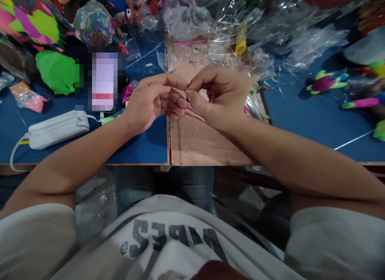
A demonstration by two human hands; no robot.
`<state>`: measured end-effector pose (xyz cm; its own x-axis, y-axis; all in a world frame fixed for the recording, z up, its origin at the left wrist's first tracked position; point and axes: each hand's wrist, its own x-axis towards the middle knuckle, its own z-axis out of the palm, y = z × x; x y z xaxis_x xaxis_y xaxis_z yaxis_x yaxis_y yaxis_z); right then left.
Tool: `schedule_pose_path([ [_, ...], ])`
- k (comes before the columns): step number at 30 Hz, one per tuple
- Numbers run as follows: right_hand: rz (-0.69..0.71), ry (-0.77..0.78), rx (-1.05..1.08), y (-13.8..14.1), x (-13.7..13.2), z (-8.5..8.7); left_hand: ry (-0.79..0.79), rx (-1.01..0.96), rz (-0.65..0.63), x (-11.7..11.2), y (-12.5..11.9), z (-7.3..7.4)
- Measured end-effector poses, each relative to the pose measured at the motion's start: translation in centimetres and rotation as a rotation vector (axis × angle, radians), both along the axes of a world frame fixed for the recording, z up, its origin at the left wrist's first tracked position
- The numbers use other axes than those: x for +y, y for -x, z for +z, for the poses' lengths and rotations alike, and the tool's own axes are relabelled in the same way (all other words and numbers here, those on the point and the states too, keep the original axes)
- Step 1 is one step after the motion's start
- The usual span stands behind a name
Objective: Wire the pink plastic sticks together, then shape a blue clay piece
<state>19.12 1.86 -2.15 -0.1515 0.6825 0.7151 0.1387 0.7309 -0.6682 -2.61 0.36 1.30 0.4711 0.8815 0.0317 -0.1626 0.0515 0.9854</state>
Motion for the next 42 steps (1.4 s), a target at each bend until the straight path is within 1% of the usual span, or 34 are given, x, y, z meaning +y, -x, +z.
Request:
schedule_pose_path([
  [2, 0.097, 0.119, 0.119, 0.4, 0.0, 0.1, -0.105, -0.039, 0.012, 0.5, 0.2, -0.4],
  [4, 0.200, 0.268, 0.208, 0.7, -0.3, 0.4, -0.265, -0.106, 0.012, 1.1, 0.5, -0.9],
  [6, 0.271, 0.413, 0.284, 1.0, -0.7, 0.8, -0.423, -0.170, -0.016, 1.6, 0.8, -1.4],
  [7, 0.301, 0.469, 0.323, 1.2, -0.9, 1.1, -0.514, -0.166, -0.028, 1.8, 1.0, -1.6],
  [9, 0.350, 0.542, 0.390, 1.3, -1.4, 1.5, -0.740, -0.043, -0.008, 1.9, 1.3, -1.6],
  [11, 0.378, 0.576, 0.403, 1.4, -1.7, 1.8, -0.957, 0.175, 0.067, 1.6, 1.4, -1.4],
  [12, 0.379, 0.588, 0.390, 1.4, -1.8, 1.9, -1.031, 0.281, 0.110, 1.4, 1.5, -1.3],
  [14, 0.354, 0.609, 0.347, 1.4, -2.0, 2.1, -1.137, 0.432, 0.176, 0.9, 1.6, -1.1],
  [16, 0.319, 0.640, 0.311, 1.3, -2.1, 2.2, -1.247, 0.530, 0.220, 0.7, 1.7, -0.9],
  [19, 0.285, 0.698, 0.298, 1.4, -2.3, 2.3, -1.420, 0.661, 0.249, 0.5, 1.9, -0.6],
  [21, 0.278, 0.730, 0.309, 1.5, -2.4, 2.5, -1.500, 0.756, 0.257, 0.5, 2.0, -0.4],
  [23, 0.280, 0.745, 0.327, 1.7, -2.5, 2.6, -1.572, 0.798, 0.273, 0.5, 2.0, -0.1],
  [25, 0.302, 0.752, 0.327, 1.7, -2.5, 2.7, -1.600, 0.808, 0.291, 0.3, 2.1, 0.0],
  [26, 0.314, 0.751, 0.320, 1.7, -2.5, 2.7, -1.580, 0.817, 0.296, 0.2, 2.1, 0.0],
  [30, 0.345, 0.710, 0.289, 1.6, -2.4, 2.7, -1.324, 0.836, 0.296, -0.2, 2.2, -0.6],
  [32, 0.340, 0.678, 0.267, 1.5, -2.3, 2.7, -1.250, 0.800, 0.290, -0.4, 2.3, -0.9],
  [38, 0.304, 0.576, 0.260, 1.4, -2.3, 2.5, -1.177, 0.760, 0.306, -0.4, 2.0, -1.4],
  [42, 0.317, 0.592, 0.271, 1.7, -2.1, 2.0, -1.164, 0.751, 0.305, -0.2, 1.8, -1.7],
])
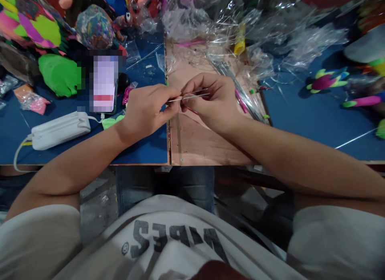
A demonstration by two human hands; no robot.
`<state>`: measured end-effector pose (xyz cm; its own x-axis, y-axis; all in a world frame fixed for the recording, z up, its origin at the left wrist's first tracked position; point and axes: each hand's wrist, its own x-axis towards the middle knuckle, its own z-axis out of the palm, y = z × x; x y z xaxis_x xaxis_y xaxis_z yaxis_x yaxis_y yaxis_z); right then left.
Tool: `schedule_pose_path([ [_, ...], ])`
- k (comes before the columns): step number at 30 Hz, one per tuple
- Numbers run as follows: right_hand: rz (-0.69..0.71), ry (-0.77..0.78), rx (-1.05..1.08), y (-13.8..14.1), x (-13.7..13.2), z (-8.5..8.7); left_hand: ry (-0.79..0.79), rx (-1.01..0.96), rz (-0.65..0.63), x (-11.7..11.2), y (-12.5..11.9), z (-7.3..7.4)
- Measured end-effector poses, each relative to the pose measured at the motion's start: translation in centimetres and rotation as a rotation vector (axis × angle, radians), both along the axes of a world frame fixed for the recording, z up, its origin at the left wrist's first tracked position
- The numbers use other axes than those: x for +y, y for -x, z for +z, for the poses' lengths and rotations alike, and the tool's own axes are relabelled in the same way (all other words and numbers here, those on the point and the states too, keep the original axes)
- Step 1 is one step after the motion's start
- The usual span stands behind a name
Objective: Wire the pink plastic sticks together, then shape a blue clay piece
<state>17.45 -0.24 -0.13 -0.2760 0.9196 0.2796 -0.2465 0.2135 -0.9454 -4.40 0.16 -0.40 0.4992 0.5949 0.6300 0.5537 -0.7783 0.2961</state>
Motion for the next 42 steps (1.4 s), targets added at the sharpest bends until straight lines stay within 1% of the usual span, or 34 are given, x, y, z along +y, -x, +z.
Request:
schedule_pose_path([
  [5, 0.154, 0.096, 0.041, 0.1, 0.5, -0.4, -0.004, 0.000, -0.004, 0.2, 0.1, 0.2],
  [7, 0.169, 0.097, 0.031, 0.0, 0.6, -0.3, 0.044, -0.019, -0.024, 0.1, 0.0, 0.5],
  [9, 0.170, 0.063, 0.022, -0.2, 0.8, -0.3, 0.122, -0.060, -0.040, -0.2, -0.1, 0.7],
  [11, 0.161, -0.006, 0.007, -0.4, 1.0, -0.4, 0.200, -0.104, -0.042, -0.5, -0.3, 0.9],
  [13, 0.143, -0.103, -0.037, -0.7, 1.3, -0.5, 0.239, -0.141, -0.031, -0.8, -0.5, 1.1],
  [15, 0.127, -0.233, -0.117, -1.2, 1.6, -0.4, 0.251, -0.169, -0.028, -1.0, -0.7, 1.3],
  [18, 0.079, -0.487, -0.219, -2.0, 1.6, -0.1, 0.274, -0.219, -0.046, -1.0, -0.9, 1.6],
  [19, 0.058, -0.547, -0.244, -2.1, 1.5, 0.0, 0.290, -0.235, -0.056, -1.0, -0.9, 1.7],
  [20, 0.034, -0.569, -0.265, -2.3, 1.4, 0.1, 0.305, -0.252, -0.065, -1.0, -1.0, 1.7],
  [21, 0.009, -0.555, -0.281, -2.4, 1.3, 0.2, 0.316, -0.268, -0.075, -0.9, -1.0, 1.7],
  [24, -0.055, -0.420, -0.299, -2.3, 1.0, 0.1, 0.338, -0.299, -0.103, -0.6, -1.0, 1.6],
  [26, -0.074, -0.367, -0.299, -2.1, 0.9, 0.0, 0.359, -0.311, -0.108, -0.5, -0.9, 1.4],
  [30, -0.105, -0.330, -0.235, -1.3, 0.5, -0.3, 0.394, -0.345, -0.093, -0.1, -1.0, 0.8],
  [35, -0.206, -0.297, -0.223, -0.5, -0.3, -0.8, 0.389, -0.387, -0.107, 0.3, -1.2, 0.4],
  [38, -0.192, -0.212, -0.196, -0.4, -0.6, -1.0, 0.385, -0.385, -0.114, 0.3, -1.2, 0.4],
  [40, -0.158, -0.126, -0.172, -0.3, -0.7, -0.9, 0.389, -0.380, -0.097, 0.2, -1.3, 0.4],
  [42, -0.140, -0.074, -0.149, -0.2, -0.7, -0.8, 0.392, -0.384, -0.078, 0.2, -1.3, 0.3],
])
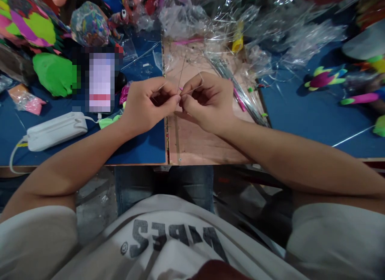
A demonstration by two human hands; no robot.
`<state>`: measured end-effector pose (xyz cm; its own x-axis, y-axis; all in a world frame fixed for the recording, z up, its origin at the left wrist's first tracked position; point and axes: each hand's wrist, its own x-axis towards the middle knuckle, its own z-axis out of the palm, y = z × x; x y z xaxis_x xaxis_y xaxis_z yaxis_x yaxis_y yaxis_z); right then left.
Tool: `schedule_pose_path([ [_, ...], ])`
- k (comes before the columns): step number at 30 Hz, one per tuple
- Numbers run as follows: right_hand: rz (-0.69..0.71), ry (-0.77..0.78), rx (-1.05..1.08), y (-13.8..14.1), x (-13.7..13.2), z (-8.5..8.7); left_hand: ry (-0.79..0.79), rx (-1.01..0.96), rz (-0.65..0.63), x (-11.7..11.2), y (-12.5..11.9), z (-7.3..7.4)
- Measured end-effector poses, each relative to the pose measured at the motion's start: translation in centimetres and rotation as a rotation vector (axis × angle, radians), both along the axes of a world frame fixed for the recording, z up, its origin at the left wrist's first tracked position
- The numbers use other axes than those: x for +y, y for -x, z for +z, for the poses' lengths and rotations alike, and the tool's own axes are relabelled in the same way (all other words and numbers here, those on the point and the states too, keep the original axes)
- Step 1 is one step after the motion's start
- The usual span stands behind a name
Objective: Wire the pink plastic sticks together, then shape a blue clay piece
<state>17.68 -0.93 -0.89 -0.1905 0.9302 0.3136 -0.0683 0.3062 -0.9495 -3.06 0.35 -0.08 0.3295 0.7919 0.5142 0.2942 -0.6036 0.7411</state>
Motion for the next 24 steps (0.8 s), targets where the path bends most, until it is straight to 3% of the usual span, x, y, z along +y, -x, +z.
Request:
schedule_pose_path([
  [8, 0.104, 0.102, 0.059, 0.0, 0.5, 0.7, 0.079, -0.048, -0.064, 0.3, -0.2, -0.3],
  [13, 0.109, 0.015, 0.039, -0.3, 0.4, 1.2, 0.086, -0.073, -0.071, 0.4, -0.2, -0.1],
  [17, 0.035, -0.059, -0.023, -0.5, 0.3, 1.3, 0.069, -0.084, -0.025, 0.4, -0.2, 0.0],
  [24, 0.047, -0.024, -0.064, -0.4, 0.7, 0.8, 0.092, -0.102, -0.073, 0.6, -0.2, -0.2],
])
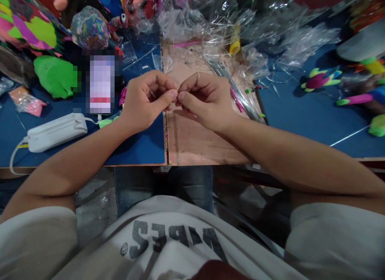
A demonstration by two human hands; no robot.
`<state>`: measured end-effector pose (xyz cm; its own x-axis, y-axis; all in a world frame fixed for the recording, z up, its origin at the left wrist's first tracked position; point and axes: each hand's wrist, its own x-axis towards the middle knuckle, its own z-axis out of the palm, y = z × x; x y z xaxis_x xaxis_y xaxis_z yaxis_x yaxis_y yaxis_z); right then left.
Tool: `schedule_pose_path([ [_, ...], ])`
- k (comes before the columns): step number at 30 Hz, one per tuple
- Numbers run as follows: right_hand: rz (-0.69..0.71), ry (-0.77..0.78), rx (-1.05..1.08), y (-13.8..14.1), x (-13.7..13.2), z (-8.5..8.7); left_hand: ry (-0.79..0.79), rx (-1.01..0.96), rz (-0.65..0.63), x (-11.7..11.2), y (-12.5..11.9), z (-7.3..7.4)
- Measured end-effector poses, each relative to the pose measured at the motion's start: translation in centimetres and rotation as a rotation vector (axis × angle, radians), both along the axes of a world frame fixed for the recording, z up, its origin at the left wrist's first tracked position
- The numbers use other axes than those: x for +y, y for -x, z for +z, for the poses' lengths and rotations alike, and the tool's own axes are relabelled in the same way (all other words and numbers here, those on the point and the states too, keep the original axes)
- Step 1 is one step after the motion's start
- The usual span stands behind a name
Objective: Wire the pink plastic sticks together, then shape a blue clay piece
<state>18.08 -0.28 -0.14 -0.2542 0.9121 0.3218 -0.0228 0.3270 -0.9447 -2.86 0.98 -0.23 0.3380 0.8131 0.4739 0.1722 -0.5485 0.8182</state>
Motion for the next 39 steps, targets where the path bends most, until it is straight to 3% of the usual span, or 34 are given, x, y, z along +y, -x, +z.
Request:
schedule_pose_path([
  [5, -0.053, -0.052, -0.022, 0.1, 0.1, -0.5, 0.176, 0.022, 0.080, -1.0, -0.4, 1.6],
  [9, 0.028, 0.021, 0.051, 0.3, 0.0, -0.4, 0.215, -0.010, 0.081, -1.6, -0.5, 2.1],
  [16, 0.252, 0.161, 0.284, 0.6, 0.4, -0.2, 0.291, -0.053, -0.008, -1.6, -0.3, 2.4],
  [27, 0.147, 0.056, 0.159, 0.1, 0.5, 0.1, 0.531, -0.189, -0.234, -1.1, -0.4, 2.0],
  [29, 0.075, 0.049, 0.151, 0.2, 0.6, 0.0, 0.435, -0.179, -0.200, -0.9, -0.3, 1.9],
  [33, -0.100, -0.033, 0.101, 0.3, 0.0, 0.0, 0.007, 0.037, 0.028, -0.6, 0.4, 2.0],
  [36, -0.114, -0.070, 0.110, 0.4, -0.7, 0.2, -0.316, 0.241, 0.121, -0.6, 0.8, 1.9],
  [39, -0.066, -0.017, 0.104, 0.5, -1.0, 0.5, -0.540, 0.366, 0.095, -0.5, 1.0, 1.7],
])
